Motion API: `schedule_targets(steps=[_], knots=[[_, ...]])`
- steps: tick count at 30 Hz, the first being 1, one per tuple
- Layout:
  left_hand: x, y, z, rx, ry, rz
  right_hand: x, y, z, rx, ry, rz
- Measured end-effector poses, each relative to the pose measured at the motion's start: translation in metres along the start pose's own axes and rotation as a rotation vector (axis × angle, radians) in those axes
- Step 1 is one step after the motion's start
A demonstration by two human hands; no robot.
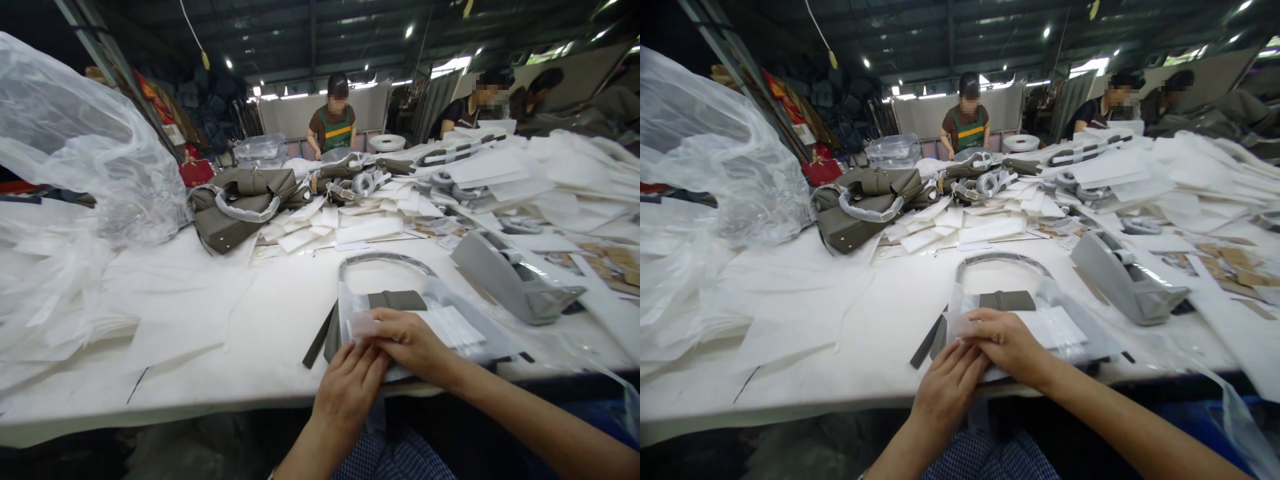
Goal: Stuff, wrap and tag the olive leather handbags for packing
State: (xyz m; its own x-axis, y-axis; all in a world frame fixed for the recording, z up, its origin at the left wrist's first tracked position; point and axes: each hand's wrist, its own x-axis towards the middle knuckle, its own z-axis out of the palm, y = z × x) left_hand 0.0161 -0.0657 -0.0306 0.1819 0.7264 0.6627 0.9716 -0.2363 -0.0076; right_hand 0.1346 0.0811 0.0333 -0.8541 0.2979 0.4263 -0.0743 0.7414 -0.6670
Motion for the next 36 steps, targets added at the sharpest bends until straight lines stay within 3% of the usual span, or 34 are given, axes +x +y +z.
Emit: schedule_targets(steps=[5,11,16,19,23,26,30,33,36], knots=[[-0.008,0.004,0.004,-0.047,0.106,-0.097,-0.024,0.003,0.000,-0.041,-0.058,-0.167],[-0.016,0.005,0.006,-0.131,0.177,-0.164,-0.041,0.001,-0.002,-0.031,-0.006,-0.152],[-0.022,0.007,0.012,-0.213,0.250,-0.229,-0.052,0.004,0.002,-0.075,0.010,-0.236],[-0.024,0.007,0.014,-0.228,0.252,-0.269,-0.058,0.006,0.007,-0.159,0.003,-0.322],[-0.021,0.006,0.010,-0.202,0.149,-0.237,-0.061,-0.005,0.003,-0.162,-0.047,-0.373],[-0.018,0.006,0.005,-0.183,0.101,-0.203,-0.048,-0.012,-0.012,-0.104,-0.097,-0.272],[-0.017,0.008,0.003,-0.154,0.102,-0.203,-0.006,0.012,-0.033,-0.392,-0.006,0.020],[-0.018,0.008,0.004,-0.151,0.109,-0.191,0.025,0.043,-0.035,-0.551,-0.218,0.194],[-0.020,0.006,0.007,-0.162,0.120,-0.176,0.045,0.059,-0.027,-0.536,-0.446,0.203]])
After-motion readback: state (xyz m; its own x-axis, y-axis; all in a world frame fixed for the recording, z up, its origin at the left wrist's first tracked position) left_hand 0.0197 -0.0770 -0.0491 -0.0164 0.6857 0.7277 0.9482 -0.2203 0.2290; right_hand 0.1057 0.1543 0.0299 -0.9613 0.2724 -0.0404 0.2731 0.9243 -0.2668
